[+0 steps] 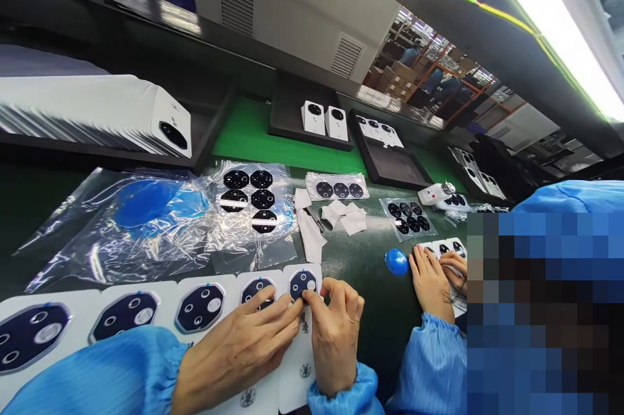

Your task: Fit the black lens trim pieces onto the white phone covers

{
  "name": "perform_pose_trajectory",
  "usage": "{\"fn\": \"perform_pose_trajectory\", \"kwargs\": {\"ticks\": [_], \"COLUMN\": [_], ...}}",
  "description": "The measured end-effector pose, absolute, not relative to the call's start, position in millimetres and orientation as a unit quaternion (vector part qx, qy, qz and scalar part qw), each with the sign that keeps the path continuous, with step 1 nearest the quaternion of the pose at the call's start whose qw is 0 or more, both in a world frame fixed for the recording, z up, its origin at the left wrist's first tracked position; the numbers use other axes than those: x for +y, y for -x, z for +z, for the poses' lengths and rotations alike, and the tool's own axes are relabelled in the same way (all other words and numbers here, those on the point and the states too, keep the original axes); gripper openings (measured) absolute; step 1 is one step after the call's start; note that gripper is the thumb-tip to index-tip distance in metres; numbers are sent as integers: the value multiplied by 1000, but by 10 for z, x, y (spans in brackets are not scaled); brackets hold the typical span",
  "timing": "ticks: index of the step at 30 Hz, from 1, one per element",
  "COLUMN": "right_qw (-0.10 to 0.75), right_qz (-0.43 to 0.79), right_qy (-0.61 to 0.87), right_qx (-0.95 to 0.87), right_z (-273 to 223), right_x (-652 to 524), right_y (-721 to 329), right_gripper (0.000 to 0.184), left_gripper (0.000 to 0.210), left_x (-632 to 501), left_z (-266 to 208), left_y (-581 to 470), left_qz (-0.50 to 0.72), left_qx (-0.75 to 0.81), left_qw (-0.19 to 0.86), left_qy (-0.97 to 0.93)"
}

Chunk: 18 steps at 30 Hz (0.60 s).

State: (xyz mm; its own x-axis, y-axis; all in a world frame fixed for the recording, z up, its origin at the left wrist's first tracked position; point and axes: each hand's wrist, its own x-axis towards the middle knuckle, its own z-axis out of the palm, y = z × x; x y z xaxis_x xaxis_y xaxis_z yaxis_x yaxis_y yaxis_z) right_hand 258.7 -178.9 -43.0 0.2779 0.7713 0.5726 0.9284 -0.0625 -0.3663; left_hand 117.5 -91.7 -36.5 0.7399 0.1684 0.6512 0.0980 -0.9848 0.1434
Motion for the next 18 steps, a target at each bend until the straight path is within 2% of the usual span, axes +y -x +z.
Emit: {"fn": "perform_pose_trajectory", "kwargs": {"ticks": [9,18], "right_qw": [307,347], "right_qz": [-111,-117], "right_qy": [736,717], "right_qx": [-593,-593], "right_z": [-448,-426], "right_x": [-1805,-1778], "right_y": [-2570,-2576], "right_gripper": [24,27], "left_gripper": [39,37], "left_x": [-914,-906], "left_z": [-387,-371], "left_y": [-1168,-1181], "left_qz": [358,354], "left_qx": [66,68], "left_qw": [56,53], "left_qy": [-930,-931]}}
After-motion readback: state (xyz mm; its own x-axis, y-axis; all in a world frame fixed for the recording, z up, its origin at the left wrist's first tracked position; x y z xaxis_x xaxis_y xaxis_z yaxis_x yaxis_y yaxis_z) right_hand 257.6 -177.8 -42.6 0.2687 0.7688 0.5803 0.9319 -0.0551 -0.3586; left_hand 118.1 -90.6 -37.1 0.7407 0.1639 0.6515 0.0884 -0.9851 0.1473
